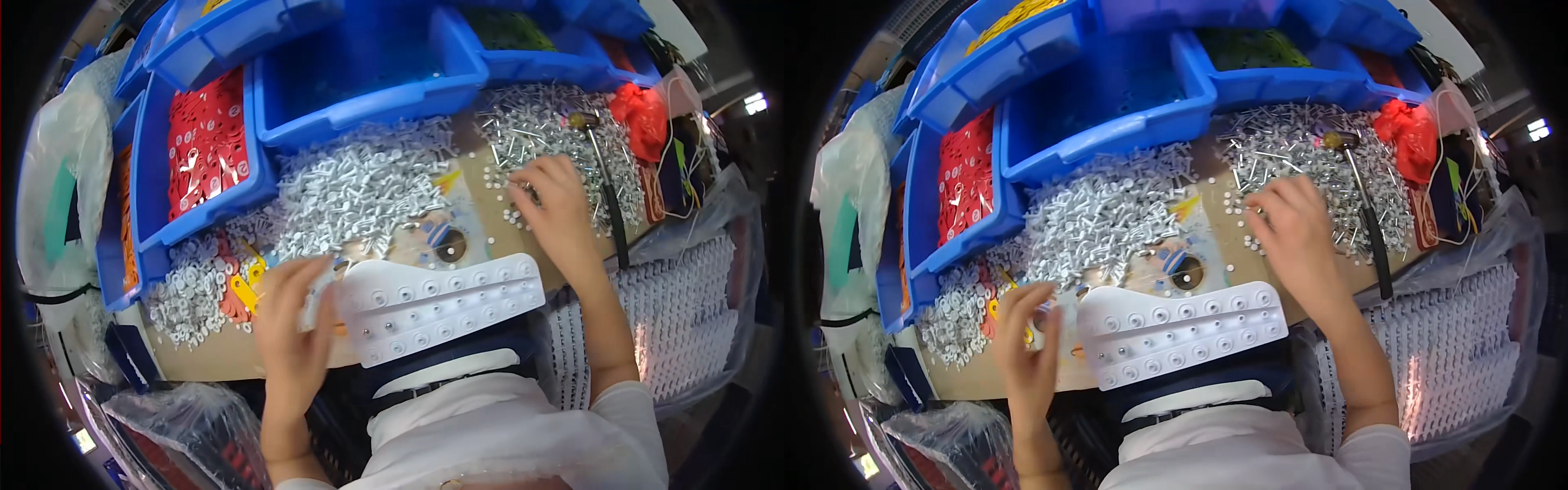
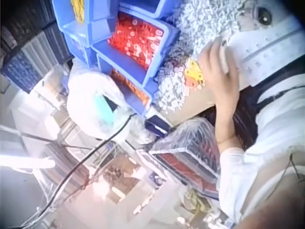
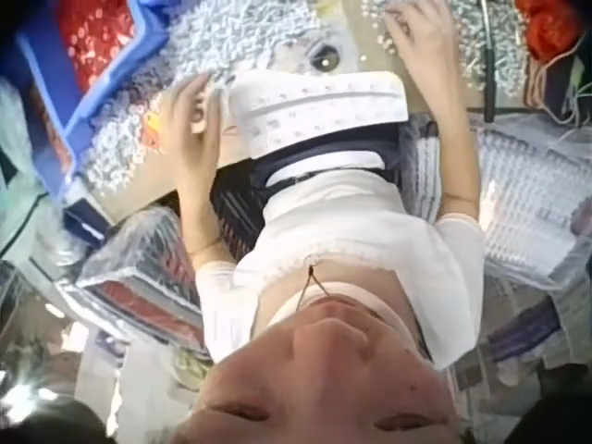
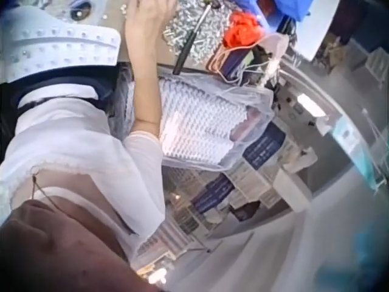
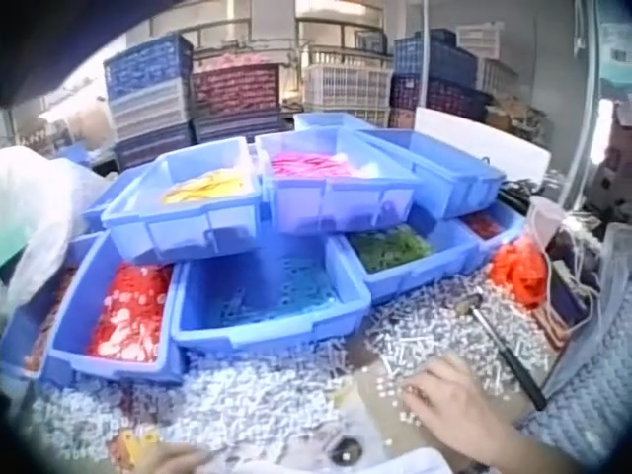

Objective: Assembling a toy xylophone by placing colored keys and small parts onto a plastic base.

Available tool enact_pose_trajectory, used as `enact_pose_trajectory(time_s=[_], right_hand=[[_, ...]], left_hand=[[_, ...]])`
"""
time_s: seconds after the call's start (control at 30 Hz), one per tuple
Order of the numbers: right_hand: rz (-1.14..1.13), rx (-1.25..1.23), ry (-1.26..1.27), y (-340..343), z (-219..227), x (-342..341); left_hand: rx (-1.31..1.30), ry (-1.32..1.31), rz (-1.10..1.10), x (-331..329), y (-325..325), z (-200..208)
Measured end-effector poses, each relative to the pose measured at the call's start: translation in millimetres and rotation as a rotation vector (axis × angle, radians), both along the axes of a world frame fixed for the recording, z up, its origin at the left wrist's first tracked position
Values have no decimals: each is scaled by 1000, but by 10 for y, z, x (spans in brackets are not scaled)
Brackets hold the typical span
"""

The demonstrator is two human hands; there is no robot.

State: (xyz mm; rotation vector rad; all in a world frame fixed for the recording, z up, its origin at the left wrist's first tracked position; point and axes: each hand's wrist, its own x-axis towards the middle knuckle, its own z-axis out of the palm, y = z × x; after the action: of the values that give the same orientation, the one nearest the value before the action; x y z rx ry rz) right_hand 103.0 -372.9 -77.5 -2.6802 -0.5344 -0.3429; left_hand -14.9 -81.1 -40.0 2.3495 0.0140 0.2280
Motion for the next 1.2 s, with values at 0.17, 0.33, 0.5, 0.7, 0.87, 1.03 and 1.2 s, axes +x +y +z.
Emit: enact_pose_trajectory(time_s=[0.17, 0.33, 0.5, 0.7, 0.87, 1.03, 1.2], right_hand=[[49, -127, 25, 35, -116, 81], [-188, 635, 366, -111, -74, -114], [-206, 1093, 421, -90, -11, -319], [191, 811, 560, 86, 190, -834], [81, 684, 471, 165, 46, -946], [276, 653, 372, 339, 115, -890], [339, 542, 372, 497, 68, -953]], left_hand=[[5, -155, -479, 826, -492, 3], [-8, -59, -588, 1502, -907, -330], [141, -138, -571, 1734, -1337, -665], [305, -186, -583, 1549, -1204, -614], [173, -114, -466, 1010, -632, -81], [-55, 41, -400, 304, -188, 24], [-92, -15, -367, -60, -270, -157]])
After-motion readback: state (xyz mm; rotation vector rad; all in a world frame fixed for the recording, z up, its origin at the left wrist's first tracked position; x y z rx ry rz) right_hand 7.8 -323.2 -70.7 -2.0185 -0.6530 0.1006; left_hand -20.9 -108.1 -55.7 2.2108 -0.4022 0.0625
